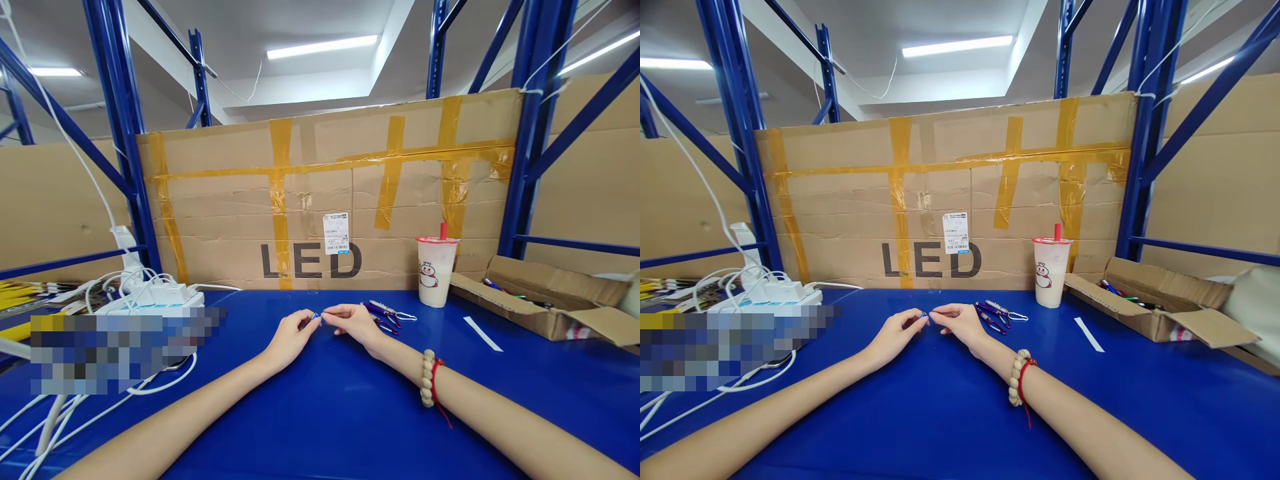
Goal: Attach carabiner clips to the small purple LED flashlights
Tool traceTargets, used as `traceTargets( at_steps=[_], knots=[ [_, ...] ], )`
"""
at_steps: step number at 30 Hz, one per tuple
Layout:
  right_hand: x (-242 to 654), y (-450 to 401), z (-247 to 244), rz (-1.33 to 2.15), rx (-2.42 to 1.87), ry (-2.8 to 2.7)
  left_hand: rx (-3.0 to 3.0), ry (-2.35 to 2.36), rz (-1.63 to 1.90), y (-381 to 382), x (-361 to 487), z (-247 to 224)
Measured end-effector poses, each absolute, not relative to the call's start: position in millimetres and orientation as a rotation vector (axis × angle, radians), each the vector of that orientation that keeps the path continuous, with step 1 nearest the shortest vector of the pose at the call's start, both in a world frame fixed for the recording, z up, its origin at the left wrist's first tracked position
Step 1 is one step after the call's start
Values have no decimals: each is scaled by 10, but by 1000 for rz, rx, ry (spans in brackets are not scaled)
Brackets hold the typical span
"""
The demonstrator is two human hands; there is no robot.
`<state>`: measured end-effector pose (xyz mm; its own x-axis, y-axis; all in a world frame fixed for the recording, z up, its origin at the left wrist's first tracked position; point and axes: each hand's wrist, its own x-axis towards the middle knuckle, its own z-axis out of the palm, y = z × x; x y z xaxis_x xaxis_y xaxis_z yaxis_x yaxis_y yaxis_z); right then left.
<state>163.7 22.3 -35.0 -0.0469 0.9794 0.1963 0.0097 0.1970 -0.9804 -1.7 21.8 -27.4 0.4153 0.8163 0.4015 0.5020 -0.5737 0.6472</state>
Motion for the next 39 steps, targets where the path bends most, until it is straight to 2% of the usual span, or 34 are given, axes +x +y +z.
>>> traceTargets(
  at_steps=[5, 18, 25, 39],
  knots=[
    [1627, 193, -349, 1192, -1009, -1204, 2324, 1105, 952, 204, -13, -270],
    [1711, 227, -358, 1235, -990, -1396, 2379, 1075, 943, 178, -27, -288],
    [1783, 189, -289, 1391, -1053, -1475, 2448, 848, 940, 178, -43, -294],
    [1795, 76, -275, 1298, -1101, -1635, 2609, 856, 867, 144, -93, -303]
  ],
)
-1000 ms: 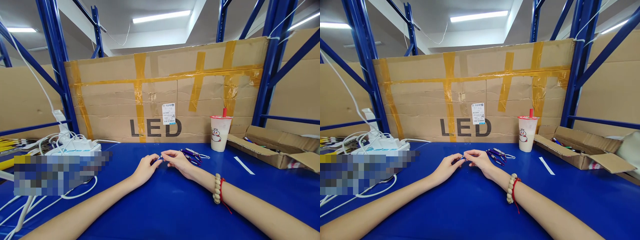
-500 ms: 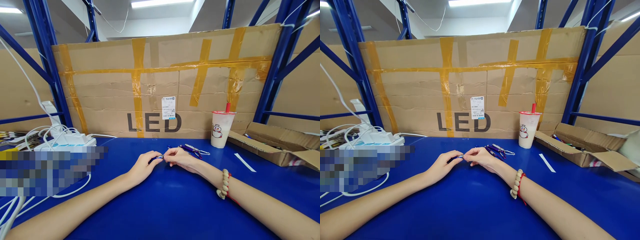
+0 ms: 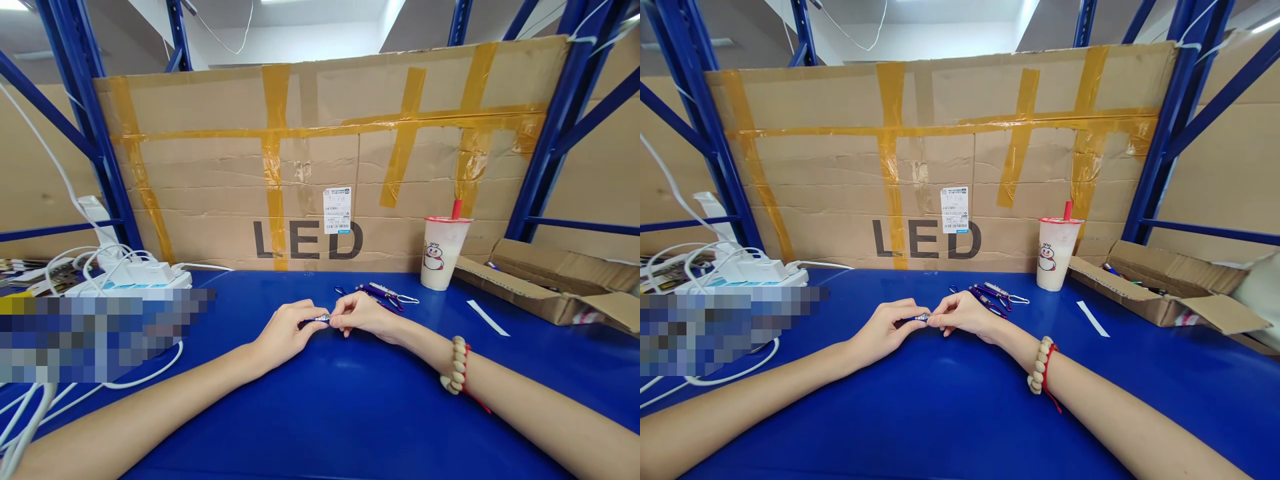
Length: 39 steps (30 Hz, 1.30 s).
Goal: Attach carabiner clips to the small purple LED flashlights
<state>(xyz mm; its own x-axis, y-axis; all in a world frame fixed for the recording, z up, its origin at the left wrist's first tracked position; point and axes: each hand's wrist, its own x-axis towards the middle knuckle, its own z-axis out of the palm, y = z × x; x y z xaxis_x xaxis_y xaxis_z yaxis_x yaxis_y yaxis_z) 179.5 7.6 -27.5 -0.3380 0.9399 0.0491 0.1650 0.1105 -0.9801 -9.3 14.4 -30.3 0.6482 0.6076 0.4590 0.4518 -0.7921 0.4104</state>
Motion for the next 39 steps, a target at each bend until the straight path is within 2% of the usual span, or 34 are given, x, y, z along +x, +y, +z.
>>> traceTargets(
  at_steps=[25, 39],
  knots=[
    [1740, 41, -197, 1305, -1069, -1694, 2430, 889, 981, 160, -33, -276],
    [1805, 159, -231, 1555, -926, -1491, 2214, 973, 994, 212, -29, -286]
  ],
)
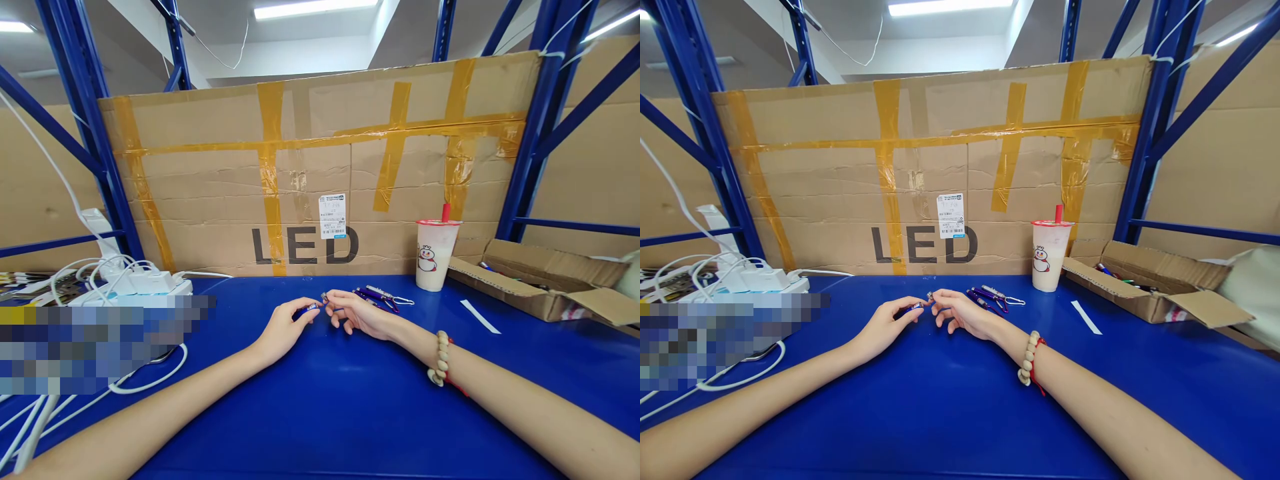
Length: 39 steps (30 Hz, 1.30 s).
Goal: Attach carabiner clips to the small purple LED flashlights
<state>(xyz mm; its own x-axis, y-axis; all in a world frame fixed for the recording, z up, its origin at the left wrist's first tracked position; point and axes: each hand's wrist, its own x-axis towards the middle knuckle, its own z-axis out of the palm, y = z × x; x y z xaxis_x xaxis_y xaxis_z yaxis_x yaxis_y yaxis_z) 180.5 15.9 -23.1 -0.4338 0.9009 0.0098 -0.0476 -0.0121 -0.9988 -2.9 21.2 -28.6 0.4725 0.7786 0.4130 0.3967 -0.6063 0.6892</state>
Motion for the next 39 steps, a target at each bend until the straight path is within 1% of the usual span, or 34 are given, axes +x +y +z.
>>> traceTargets(
  at_steps=[7, 19, 39],
  knots=[
    [1792, 167, -220, 1543, -995, -1515, 2276, 939, 1020, 195, -30, -276],
    [1793, 167, -194, 1551, -1079, -1402, 2317, 952, 1060, 182, -46, -277],
    [1858, 196, -265, 1428, -1087, -1715, 2527, 899, 1030, 173, -60, -291]
  ],
)
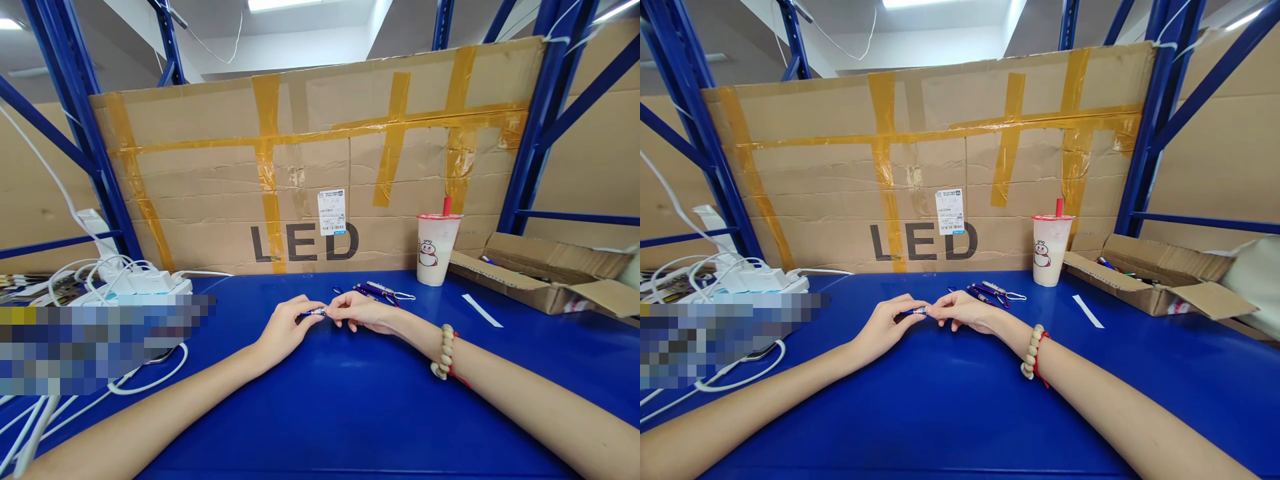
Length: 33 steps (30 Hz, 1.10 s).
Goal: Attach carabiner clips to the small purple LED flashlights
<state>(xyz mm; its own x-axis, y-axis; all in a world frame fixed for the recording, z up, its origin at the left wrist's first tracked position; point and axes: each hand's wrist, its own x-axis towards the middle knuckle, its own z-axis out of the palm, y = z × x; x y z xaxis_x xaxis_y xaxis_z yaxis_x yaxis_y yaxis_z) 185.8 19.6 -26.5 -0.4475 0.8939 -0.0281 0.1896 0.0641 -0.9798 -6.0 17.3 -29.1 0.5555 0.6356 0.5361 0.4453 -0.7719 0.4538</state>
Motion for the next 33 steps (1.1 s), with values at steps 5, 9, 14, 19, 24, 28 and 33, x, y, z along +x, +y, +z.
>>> traceTargets(
  at_steps=[5, 9, 14, 19, 24, 28, 33],
  knots=[
    [1848, 194, -270, 1379, -1130, -1714, 2536, 893, 1001, 166, -66, -292],
    [1810, 170, -251, 1345, -1153, -1707, 2503, 901, 1017, 150, -53, -285],
    [1765, 142, -230, 1354, -1136, -1643, 2364, 964, 1034, 112, -22, -247],
    [1781, 141, -226, 1404, -1060, -1510, 2346, 1055, 974, 94, -23, -226],
    [1816, 169, -254, 1423, -1026, -1493, 2345, 1076, 934, 105, -29, -239],
    [1816, 165, -256, 1417, -1027, -1489, 2340, 1082, 914, 110, -27, -247],
    [1801, 143, -234, 1385, -1055, -1513, 2358, 1048, 889, 99, -24, -240]
  ],
)
